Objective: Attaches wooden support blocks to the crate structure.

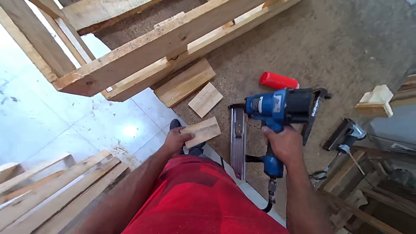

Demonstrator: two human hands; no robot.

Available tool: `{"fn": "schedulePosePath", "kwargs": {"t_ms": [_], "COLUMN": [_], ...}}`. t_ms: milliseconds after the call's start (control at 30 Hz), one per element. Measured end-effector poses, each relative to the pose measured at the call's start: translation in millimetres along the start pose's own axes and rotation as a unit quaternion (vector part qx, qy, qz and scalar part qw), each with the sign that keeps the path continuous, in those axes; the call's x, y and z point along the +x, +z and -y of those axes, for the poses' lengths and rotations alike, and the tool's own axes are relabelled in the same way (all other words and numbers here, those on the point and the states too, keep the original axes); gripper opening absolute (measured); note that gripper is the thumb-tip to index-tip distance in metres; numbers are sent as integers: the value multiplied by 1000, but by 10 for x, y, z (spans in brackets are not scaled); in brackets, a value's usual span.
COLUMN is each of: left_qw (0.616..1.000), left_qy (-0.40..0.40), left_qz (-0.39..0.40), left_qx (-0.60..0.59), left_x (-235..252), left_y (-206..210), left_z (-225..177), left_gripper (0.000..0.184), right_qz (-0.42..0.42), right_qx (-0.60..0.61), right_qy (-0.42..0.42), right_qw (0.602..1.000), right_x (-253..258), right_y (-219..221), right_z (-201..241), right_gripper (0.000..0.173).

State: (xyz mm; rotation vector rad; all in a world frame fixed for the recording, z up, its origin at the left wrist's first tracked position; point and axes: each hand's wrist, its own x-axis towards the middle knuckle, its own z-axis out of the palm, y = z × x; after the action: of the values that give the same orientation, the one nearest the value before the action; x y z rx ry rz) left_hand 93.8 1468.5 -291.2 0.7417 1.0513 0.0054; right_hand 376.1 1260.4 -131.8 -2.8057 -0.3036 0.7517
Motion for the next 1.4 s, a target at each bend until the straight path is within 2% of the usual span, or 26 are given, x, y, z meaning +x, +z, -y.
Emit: {"fn": "schedulePosePath", "kwargs": {"t_ms": [67,100,133,200,267,400,533,633,767,933,1000,1133,1267,1333,1400], "left_qw": [1000,1000,1000,999,999,998,995,994,991,987,987,988,993,994,993], "left_qy": [-2,1,6,16,20,21,10,8,12,9,11,11,12,10,11], "left_qz": [11,16,20,20,16,12,6,-1,-3,-6,-5,-13,-15,-4,9], "left_qx": [4,5,8,20,27,60,101,109,131,159,160,151,119,106,113], "left_x": [45,66,80,85,84,51,-47,-42,56,63,40,44,42,14,27], "left_y": [-22,-38,-52,-67,-67,-47,-32,-19,-63,-83,-78,-55,-57,-47,-56], "left_z": [14,30,43,57,55,2,-91,-100,-25,-11,-3,-19,32,16,31], "left_gripper": [42,42,42,43,43,37,39,36,38,38,38,38,39,41,43], "right_qz": [19,47,90,179,212,216,257,259,236,252,253,235,229,250,231], "right_qx": [-21,16,86,274,355,286,188,99,76,-32,-9,29,47,51,71], "right_qy": [-4,-3,2,18,-15,-78,-135,-134,-162,-161,-172,-226,-242,-192,-138], "right_qw": [1000,999,992,945,910,930,938,951,955,954,952,945,942,948,960], "right_x": [-199,-219,-204,-161,-209,-618,-956,-1002,-1027,-994,-1029,-1155,-1129,-1182,-1319], "right_y": [15,49,72,89,116,-26,-70,60,189,144,79,9,193,53,-106], "right_z": [102,131,135,135,152,176,46,102,258,440,492,321,83,257,342], "right_gripper": [64,61,56,40,30,25,30,36,41,45,42,51,43,41,48]}}
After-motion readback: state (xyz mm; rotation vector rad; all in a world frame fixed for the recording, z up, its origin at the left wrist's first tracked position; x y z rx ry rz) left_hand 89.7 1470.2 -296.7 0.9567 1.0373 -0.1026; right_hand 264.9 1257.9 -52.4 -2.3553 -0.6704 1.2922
